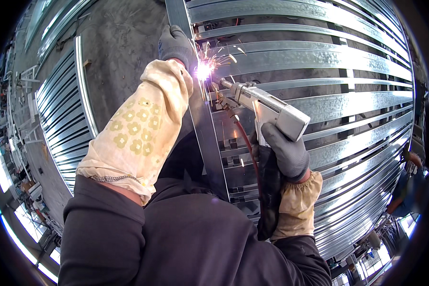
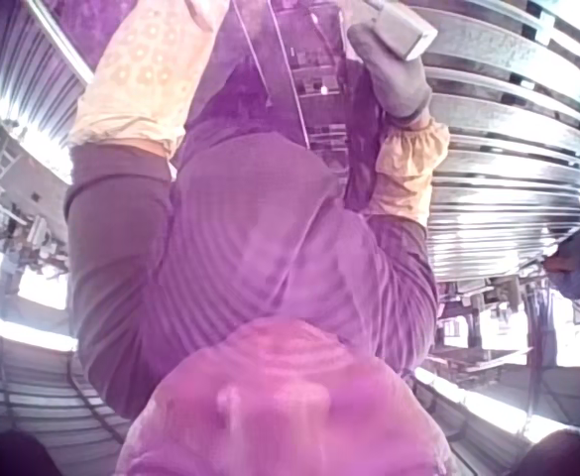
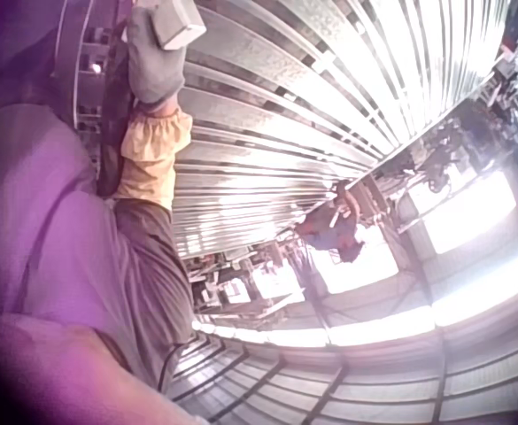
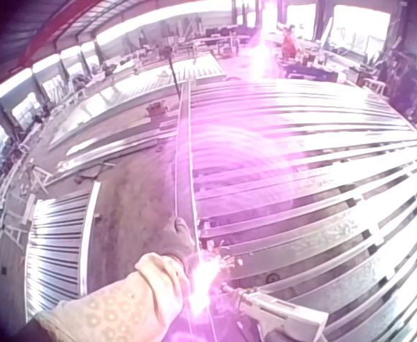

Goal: The person uses a handheld welding torch to join metal bars on a slatted metal frame. The welder moves along the seams, creating bright sparks and fusing the metal pieces together in a workshop setting.

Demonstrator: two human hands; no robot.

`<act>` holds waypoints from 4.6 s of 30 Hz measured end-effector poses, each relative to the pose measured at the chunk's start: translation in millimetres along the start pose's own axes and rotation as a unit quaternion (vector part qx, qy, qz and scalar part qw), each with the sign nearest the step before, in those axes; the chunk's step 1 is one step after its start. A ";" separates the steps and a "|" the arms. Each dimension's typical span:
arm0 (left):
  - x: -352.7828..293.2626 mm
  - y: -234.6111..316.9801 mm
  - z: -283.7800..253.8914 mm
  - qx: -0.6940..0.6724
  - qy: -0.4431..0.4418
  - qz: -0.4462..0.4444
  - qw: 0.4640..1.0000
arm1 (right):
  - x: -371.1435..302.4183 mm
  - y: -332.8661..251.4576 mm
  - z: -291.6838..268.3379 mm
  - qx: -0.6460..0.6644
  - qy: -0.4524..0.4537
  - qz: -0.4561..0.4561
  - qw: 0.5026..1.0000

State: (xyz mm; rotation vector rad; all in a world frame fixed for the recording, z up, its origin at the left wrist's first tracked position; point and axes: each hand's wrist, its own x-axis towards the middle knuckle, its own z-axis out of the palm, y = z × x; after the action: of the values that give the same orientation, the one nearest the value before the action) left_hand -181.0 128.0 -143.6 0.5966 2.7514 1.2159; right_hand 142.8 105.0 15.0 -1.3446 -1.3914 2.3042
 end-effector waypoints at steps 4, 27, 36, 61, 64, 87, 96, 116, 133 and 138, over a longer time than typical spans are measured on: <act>0.2 0.2 0.1 -0.003 -0.030 -0.018 0.999 | -2.3 -8.4 6.1 0.034 0.004 0.000 0.999; 0.9 6.5 -8.4 0.013 -0.069 -0.026 0.997 | -9.4 -5.0 9.8 0.069 0.014 0.030 0.997; 2.5 -4.4 4.8 0.000 0.009 0.019 1.000 | -5.8 2.8 6.6 0.030 0.016 -0.015 0.999; 5.8 -6.5 -0.8 -0.001 -0.022 0.009 1.000 | -12.9 0.8 8.1 0.000 0.026 -0.037 0.999; 4.6 -4.5 -1.2 0.007 -0.041 0.006 0.999 | -14.0 0.7 4.4 0.020 0.010 -0.008 1.000; -0.4 9.5 -12.3 0.011 -0.060 -0.009 0.998 | -21.1 7.3 3.8 -0.103 0.008 -0.072 0.992; 0.3 7.3 -10.1 -0.003 -0.067 -0.007 0.998 | -21.1 4.9 6.5 -0.053 0.012 -0.073 0.996; 3.8 -4.5 -1.7 -0.005 -0.010 0.037 0.999 | -20.4 0.8 11.3 -0.001 0.027 -0.033 0.999; -2.5 14.1 -17.2 -0.012 -0.088 -0.042 0.995 | -8.6 1.4 -6.7 0.070 0.079 -0.049 0.993; -4.2 16.1 -18.6 -0.013 -0.086 -0.031 0.996 | 14.5 -14.8 3.3 0.145 0.037 -0.028 0.988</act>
State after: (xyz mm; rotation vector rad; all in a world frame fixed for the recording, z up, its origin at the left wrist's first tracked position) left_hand -176.1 123.3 -119.6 0.5806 2.5879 1.1298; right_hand 127.2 118.7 17.9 -1.2696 -1.0101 2.2865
